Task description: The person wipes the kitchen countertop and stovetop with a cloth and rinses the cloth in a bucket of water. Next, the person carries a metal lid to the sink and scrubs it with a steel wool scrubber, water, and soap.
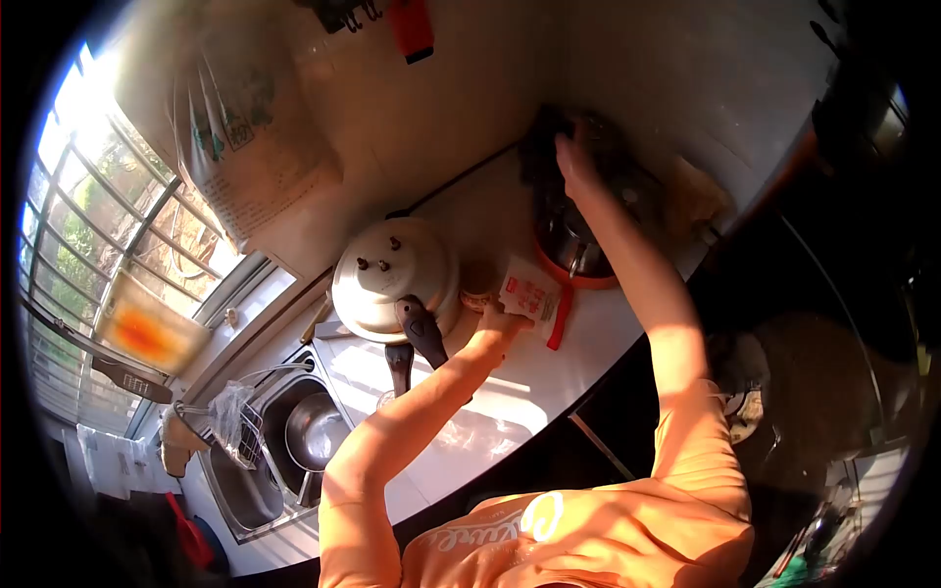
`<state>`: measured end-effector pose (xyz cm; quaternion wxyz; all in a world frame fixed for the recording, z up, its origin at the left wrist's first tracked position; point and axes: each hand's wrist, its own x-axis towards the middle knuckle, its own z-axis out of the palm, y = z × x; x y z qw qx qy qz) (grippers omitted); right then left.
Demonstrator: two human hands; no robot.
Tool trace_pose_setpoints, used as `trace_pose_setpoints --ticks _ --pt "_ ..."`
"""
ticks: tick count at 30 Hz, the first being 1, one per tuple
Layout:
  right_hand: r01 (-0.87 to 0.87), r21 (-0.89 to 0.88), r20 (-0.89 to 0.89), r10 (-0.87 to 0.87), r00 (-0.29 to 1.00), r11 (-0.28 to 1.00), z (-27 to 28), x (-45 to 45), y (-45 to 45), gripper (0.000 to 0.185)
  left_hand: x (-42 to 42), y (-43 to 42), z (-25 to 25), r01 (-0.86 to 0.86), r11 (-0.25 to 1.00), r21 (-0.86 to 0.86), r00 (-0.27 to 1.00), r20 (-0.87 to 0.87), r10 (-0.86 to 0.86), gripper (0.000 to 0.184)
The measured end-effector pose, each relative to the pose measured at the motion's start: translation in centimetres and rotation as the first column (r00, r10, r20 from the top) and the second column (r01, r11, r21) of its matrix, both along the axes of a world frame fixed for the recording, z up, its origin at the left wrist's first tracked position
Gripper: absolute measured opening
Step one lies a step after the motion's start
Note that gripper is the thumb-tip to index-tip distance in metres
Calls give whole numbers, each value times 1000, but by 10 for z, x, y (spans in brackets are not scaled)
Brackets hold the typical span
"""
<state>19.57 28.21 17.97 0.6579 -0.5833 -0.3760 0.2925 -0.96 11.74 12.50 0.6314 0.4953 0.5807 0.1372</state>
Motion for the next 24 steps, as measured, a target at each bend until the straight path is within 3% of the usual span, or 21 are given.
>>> trace_pose_setpoints --ticks 1,3,5,9,10,14,15,22,24 --pt "72 -59 98 -66 993 996 -4 -9 22 48 -2 2 -3 -69 983 -172 997 8 71 56" --pt "152 -137 219 -120 968 979 -34 -14 76 47 -4 1 -23 -98 961 -257 992 -99 75 53" --pt "210 -221 316 -133 939 952 -65 -20 115 45 2 -1 -20 -303 881 -363 951 -169 257 45" --pt "346 -367 499 -131 857 864 -124 -18 158 43 4 14 -24 -329 845 -422 944 -158 289 31" --pt "375 -391 537 -122 835 841 -137 -16 164 42 4 15 -26 -307 854 -419 951 -167 260 34" --pt "444 -451 637 -70 768 774 -178 -16 188 40 5 19 -28 -332 801 -498 941 -123 314 85" --pt "443 -462 653 -43 756 768 -184 -16 193 39 2 21 -31 -342 797 -497 939 -139 316 85" --pt "424 -464 752 93 652 778 -216 -22 223 35 -4 40 -40 -385 769 -510 907 -53 419 77" --pt "421 -439 781 105 616 794 -221 -31 228 33 -6 39 -45 -394 717 -575 893 -57 446 46"
